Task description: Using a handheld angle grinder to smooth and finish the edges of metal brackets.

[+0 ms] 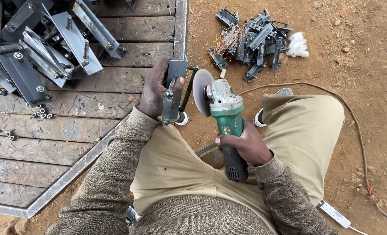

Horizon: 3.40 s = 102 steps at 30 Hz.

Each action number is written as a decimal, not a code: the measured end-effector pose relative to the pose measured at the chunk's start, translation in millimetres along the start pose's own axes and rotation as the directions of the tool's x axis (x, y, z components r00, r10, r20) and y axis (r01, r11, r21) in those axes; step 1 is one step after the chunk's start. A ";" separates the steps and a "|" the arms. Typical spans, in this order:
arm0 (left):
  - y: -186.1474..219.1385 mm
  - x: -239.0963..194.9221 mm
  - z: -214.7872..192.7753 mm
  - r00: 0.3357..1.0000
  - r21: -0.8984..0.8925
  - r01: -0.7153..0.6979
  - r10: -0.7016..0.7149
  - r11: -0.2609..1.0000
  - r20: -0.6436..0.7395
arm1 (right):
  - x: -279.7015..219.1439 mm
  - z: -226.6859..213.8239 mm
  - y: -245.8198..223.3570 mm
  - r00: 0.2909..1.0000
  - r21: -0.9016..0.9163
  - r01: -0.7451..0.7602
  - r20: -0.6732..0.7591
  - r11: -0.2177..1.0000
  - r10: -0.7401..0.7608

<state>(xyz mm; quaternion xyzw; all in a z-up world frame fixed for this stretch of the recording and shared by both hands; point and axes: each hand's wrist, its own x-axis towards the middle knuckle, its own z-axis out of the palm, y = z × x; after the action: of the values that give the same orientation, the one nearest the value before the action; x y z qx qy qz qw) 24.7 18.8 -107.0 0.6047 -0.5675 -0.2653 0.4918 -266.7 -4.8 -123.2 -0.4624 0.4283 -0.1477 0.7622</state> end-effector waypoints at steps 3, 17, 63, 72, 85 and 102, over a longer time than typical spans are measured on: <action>0.0 0.6 2.1 1.000 0.005 -0.026 0.026 1.000 -0.004 | -0.7 1.0 -3.5 1.000 0.003 -0.001 0.004 1.000 0.001; 4.2 -0.8 5.7 1.000 0.021 -0.015 0.015 1.000 0.001 | -2.5 3.8 -8.8 0.999 -0.029 0.040 0.033 0.999 -0.039; 10.3 4.1 3.9 0.999 0.023 0.019 -0.019 1.000 0.030 | -3.2 15.7 -13.5 0.992 -0.043 -0.007 -0.128 0.999 0.001; 19.0 5.3 5.5 0.999 0.078 0.012 -0.015 0.997 0.046 | 4.1 9.4 -4.9 0.984 -0.117 0.077 -0.150 0.990 -0.095; 26.8 5.8 9.2 0.999 0.084 0.038 -0.040 0.996 0.024 | 1.2 6.6 -0.3 0.980 -0.113 0.072 -0.178 0.991 -0.091; 30.4 -1.0 8.0 0.982 0.036 -0.171 0.173 0.985 -0.081 | 2.6 -4.4 9.5 0.980 0.021 -0.029 -0.197 0.999 0.032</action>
<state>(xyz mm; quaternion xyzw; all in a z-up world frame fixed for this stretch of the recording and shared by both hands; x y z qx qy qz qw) 4.5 21.3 -83.0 0.5711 -0.6003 -0.1879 0.5274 -270.3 -3.9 -133.4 -0.4321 0.5074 -0.1850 0.7222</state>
